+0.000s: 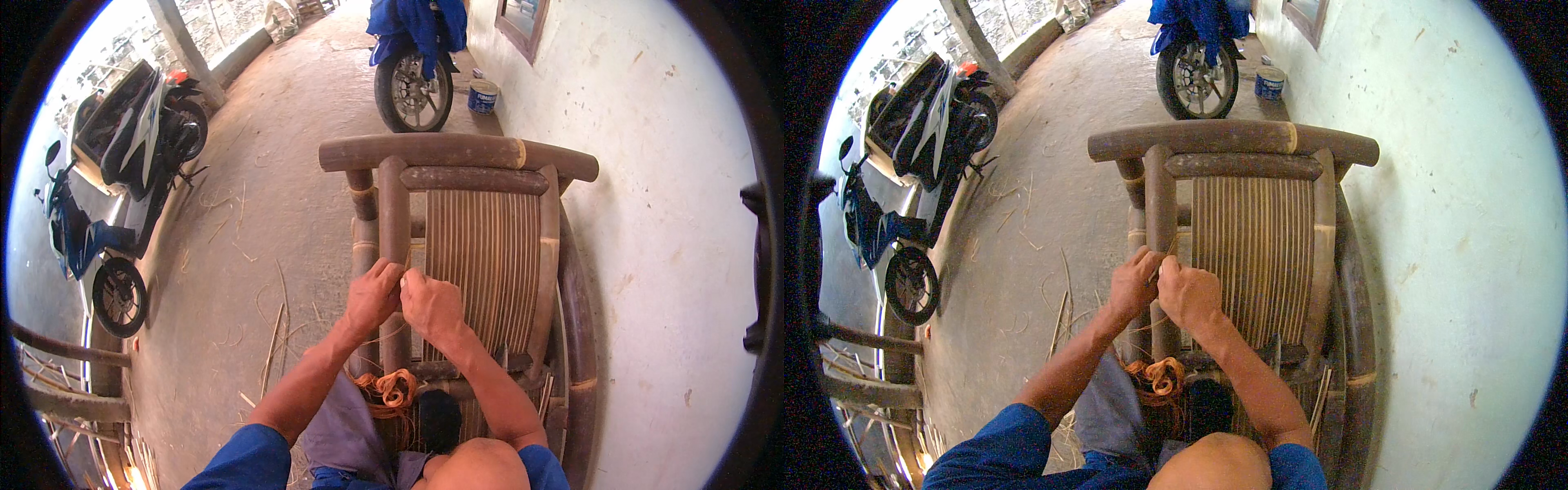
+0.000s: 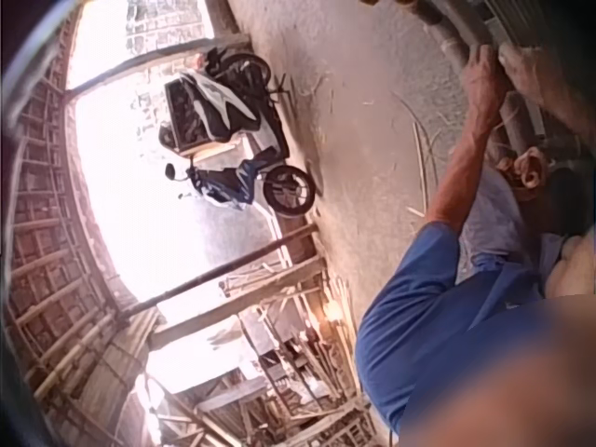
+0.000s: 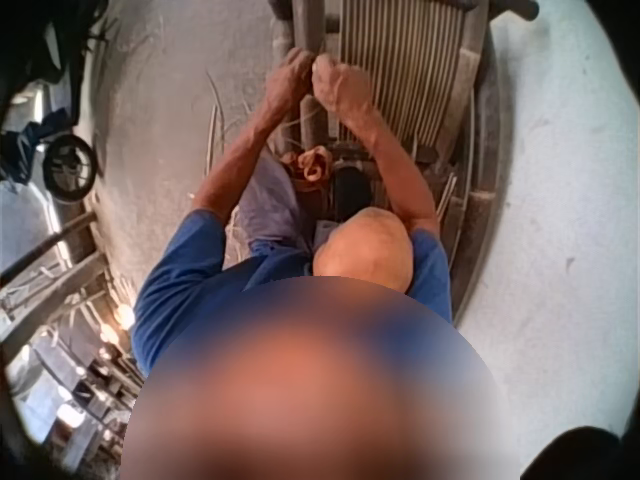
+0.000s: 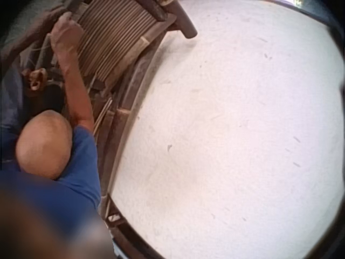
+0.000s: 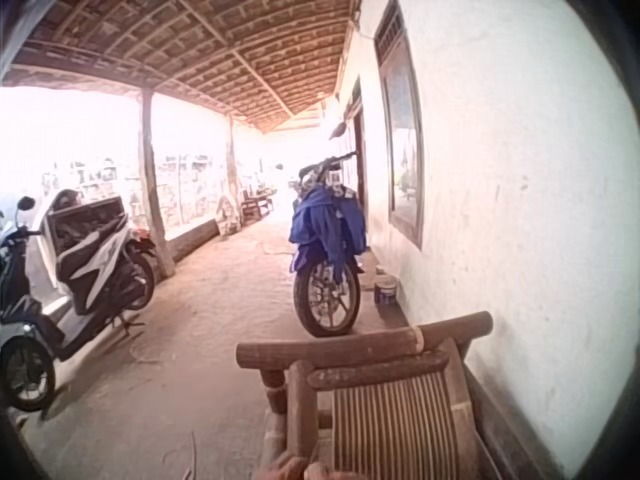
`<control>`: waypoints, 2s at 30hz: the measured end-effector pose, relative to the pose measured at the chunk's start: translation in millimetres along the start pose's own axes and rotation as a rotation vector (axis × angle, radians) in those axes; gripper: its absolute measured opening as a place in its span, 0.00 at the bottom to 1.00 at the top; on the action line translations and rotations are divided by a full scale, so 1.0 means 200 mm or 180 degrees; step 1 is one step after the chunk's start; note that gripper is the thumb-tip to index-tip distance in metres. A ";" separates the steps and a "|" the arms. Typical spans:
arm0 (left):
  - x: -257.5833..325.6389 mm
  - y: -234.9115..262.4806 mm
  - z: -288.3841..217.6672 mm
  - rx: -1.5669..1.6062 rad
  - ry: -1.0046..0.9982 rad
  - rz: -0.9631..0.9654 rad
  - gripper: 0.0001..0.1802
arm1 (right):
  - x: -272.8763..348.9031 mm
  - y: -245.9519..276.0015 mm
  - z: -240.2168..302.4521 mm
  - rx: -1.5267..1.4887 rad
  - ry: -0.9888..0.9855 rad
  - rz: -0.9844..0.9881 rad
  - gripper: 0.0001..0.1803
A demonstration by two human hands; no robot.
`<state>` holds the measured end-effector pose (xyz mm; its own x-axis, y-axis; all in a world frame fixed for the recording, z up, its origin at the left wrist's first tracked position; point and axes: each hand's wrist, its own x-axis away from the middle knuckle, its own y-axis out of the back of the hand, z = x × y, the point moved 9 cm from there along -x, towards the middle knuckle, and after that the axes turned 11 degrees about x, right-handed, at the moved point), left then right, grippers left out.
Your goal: The person weaves thin bamboo strips into the seat of a bamboo chair using a wooden tool to press the strips. They then tie the strips to the chair frame with orange cord to secure the weave.
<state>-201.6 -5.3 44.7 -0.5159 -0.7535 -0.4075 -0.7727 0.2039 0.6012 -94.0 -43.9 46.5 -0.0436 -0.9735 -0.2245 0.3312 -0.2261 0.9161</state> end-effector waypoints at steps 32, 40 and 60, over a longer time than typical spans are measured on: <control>-0.50 -0.08 0.14 -0.1056 -0.0588 -0.0047 0.06 | 0.11 -0.32 -0.18 -0.0624 -0.0430 0.0415 0.44; -0.47 -0.07 0.23 -0.0645 -0.0365 -0.0249 0.23 | -0.14 -0.33 -0.21 -0.0871 -0.0710 0.0812 0.49; -0.30 -0.44 0.84 0.4302 0.2674 -0.0138 0.49 | -0.13 -0.29 -0.21 -0.1701 -0.0982 0.0690 0.39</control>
<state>-165.6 126.3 -98.5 -0.4974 -0.7954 0.3463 -0.7621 0.2099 -0.6125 -72.5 -4.0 -14.6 -0.1654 -0.9782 0.1253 0.7824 -0.0528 0.6205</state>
